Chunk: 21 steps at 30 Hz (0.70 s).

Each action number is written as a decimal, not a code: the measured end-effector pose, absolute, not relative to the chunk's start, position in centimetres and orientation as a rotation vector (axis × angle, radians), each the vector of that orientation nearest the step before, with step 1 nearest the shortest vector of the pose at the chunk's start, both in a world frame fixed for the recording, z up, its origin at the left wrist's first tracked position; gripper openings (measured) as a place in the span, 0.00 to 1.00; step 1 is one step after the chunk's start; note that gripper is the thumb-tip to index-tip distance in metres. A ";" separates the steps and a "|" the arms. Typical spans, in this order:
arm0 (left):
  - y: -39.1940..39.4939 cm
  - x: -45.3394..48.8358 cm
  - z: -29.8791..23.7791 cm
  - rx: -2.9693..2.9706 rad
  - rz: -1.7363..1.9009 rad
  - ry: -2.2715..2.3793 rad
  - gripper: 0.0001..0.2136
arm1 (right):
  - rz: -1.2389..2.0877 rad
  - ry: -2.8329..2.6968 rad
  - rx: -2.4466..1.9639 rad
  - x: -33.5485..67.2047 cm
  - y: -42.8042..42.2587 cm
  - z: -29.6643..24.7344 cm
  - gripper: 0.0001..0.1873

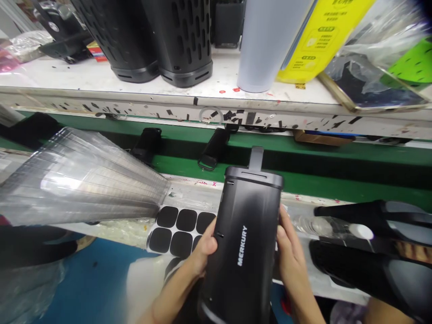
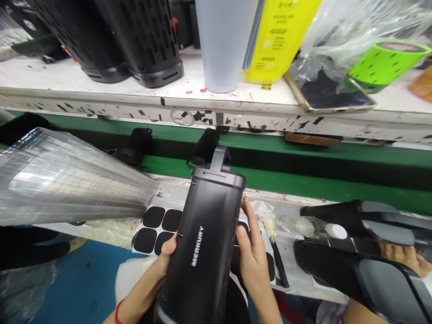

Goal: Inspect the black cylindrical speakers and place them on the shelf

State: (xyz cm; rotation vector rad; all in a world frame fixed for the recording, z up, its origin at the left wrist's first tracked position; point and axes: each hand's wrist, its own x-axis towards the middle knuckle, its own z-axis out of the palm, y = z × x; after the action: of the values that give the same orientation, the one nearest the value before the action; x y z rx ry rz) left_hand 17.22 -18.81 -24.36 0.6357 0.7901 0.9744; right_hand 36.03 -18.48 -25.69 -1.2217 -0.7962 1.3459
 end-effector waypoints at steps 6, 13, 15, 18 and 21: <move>-17.6 17.1 -22.8 0.999 0.934 1.200 0.38 | 1.583 -0.612 -1.152 33.6 -18.7 -27.8 0.48; -17.6 16.4 -22.2 0.961 0.890 1.226 0.31 | 1.810 -0.269 -1.068 33.6 -19.6 -26.3 0.33; -17.4 17.0 -23.1 0.897 0.914 1.166 0.37 | 1.810 -0.221 -1.056 33.8 -19.6 -25.5 0.31; -17.5 18.0 -23.8 0.845 0.877 1.072 0.40 | 1.777 -0.234 -1.052 33.9 -19.4 -25.2 0.30; -17.7 18.6 -23.7 0.831 0.864 1.036 0.40 | 1.724 -0.324 -1.059 34.1 -19.1 -25.8 0.29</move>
State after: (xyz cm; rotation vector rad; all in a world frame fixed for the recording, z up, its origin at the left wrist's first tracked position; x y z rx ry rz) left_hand 18.64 -17.75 -23.72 0.8311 1.0356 0.8638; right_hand 34.06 -19.06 -25.76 -1.0591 -0.3238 1.7236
